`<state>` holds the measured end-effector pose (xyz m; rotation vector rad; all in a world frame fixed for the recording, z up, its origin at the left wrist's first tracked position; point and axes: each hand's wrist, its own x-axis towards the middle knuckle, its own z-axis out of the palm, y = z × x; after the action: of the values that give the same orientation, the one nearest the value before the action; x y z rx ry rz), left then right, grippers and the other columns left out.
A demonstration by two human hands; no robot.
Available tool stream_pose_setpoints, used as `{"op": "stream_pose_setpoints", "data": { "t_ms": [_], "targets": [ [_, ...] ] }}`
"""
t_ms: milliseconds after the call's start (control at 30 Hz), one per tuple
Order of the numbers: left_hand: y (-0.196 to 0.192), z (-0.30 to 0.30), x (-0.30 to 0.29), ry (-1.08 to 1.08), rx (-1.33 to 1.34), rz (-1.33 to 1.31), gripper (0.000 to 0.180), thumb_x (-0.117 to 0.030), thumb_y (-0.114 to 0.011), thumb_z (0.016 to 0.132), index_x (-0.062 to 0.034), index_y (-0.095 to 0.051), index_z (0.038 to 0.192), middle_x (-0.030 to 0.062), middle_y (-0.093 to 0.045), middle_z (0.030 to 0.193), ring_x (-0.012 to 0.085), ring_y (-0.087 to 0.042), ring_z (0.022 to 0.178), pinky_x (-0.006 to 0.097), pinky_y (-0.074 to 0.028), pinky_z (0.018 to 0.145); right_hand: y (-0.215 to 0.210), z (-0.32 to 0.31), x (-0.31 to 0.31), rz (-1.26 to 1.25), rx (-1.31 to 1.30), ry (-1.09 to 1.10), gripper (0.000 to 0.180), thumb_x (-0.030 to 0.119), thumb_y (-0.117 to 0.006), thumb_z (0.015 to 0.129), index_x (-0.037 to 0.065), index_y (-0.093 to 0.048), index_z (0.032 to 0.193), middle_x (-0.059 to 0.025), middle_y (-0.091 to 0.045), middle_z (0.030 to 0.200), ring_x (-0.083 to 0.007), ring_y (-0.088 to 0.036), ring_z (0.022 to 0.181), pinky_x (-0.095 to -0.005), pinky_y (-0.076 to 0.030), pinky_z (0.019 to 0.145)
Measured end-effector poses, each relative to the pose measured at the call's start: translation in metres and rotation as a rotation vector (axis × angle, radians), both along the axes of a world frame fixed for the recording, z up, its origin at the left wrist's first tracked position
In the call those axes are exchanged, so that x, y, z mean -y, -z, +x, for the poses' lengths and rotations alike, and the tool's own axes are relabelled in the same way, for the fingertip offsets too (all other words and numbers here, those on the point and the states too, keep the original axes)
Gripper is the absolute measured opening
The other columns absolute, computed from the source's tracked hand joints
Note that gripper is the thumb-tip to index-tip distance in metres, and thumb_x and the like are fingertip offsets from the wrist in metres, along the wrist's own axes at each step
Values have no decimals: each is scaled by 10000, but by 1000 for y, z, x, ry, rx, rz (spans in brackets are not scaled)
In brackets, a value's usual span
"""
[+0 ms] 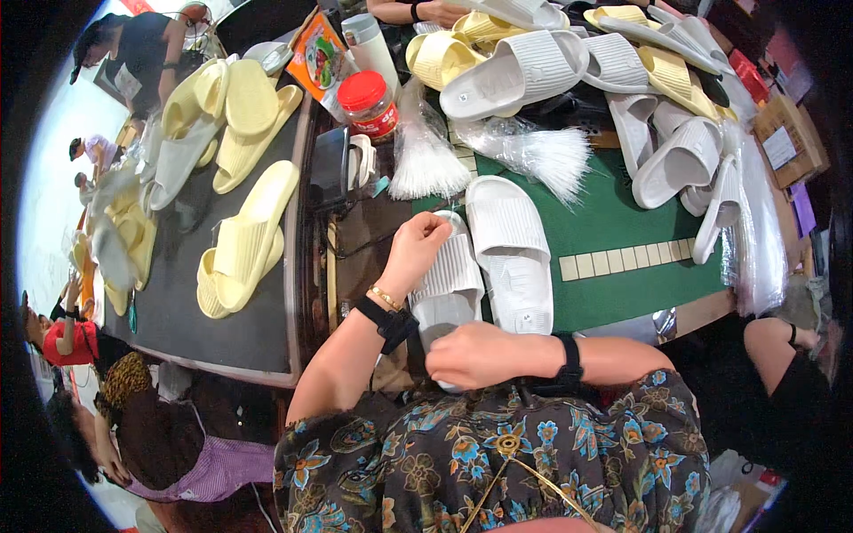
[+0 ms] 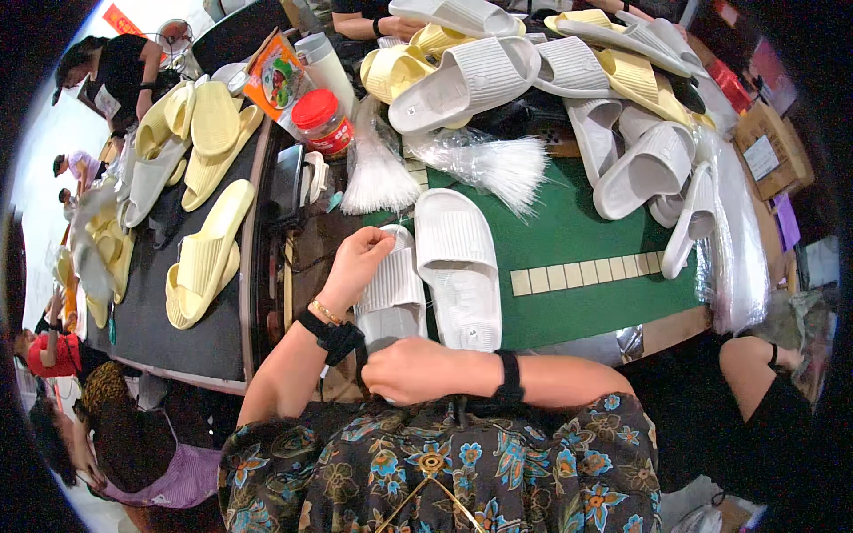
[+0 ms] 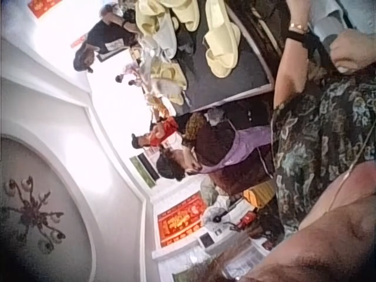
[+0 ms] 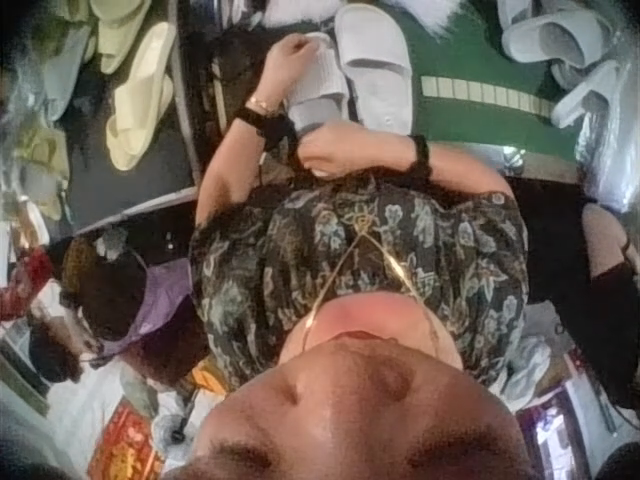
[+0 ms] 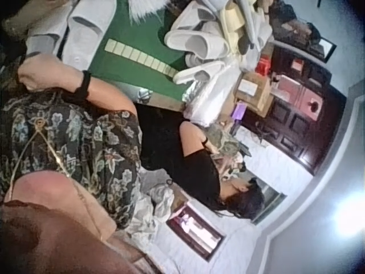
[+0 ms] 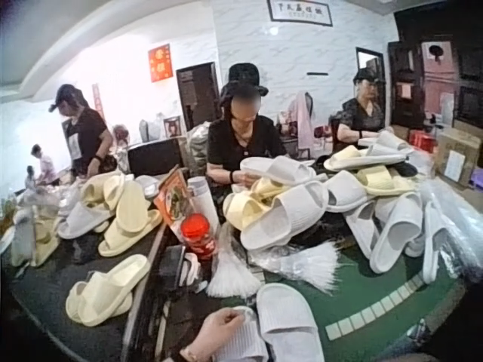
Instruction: Securing pairs of foam sandals together using plastic zip ties at a manufacturing workstation.
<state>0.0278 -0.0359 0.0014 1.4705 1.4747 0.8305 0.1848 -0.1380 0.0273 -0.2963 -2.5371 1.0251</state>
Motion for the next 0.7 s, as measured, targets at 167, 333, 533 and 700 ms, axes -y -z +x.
{"op": "stream_pose_setpoints", "data": {
  "t_ms": [167, 333, 533, 700],
  "targets": [
    [9, -4, 2, -3, 86, -53, 202, -172, -624, 923, 29, -644, 943, -22, -575, 769, 53, -474, 703, 231, -408, 632, -6, 67, 6, -808, -143, 394, 140, 160, -590, 922, 32, -630, 880, -61, -621, 687, -161, -583, 581, -296, -480, 545],
    [8, -4, 0, 11, 46, -28, 200, -166, -636, 893, 27, -653, 942, 32, -643, 783, 93, -568, 721, 269, -471, 668, 8, 101, 21, -1330, -199, 728, 194, 197, -576, 963, 29, -631, 882, -18, -626, 686, -66, -541, 535, -201, -414, 474],
    [15, -3, -5, -11, 142, -56, 201, -149, -632, 900, 43, -647, 956, 18, -632, 792, 78, -547, 719, 254, -457, 651, 7, 100, 29, -1619, -63, 634, 191, 195, -560, 966, 29, -635, 910, -33, -625, 654, -92, -547, 479, -221, -425, 437],
    [19, -15, -4, -67, 353, -101, 188, -155, -634, 915, 13, -621, 996, 4, -605, 843, 86, -553, 802, 242, -451, 715, -7, 104, 21, -1225, -230, 773, 180, 182, -575, 958, 23, -639, 902, -32, -655, 848, -78, -599, 724, -221, -473, 617]
  ]
}}
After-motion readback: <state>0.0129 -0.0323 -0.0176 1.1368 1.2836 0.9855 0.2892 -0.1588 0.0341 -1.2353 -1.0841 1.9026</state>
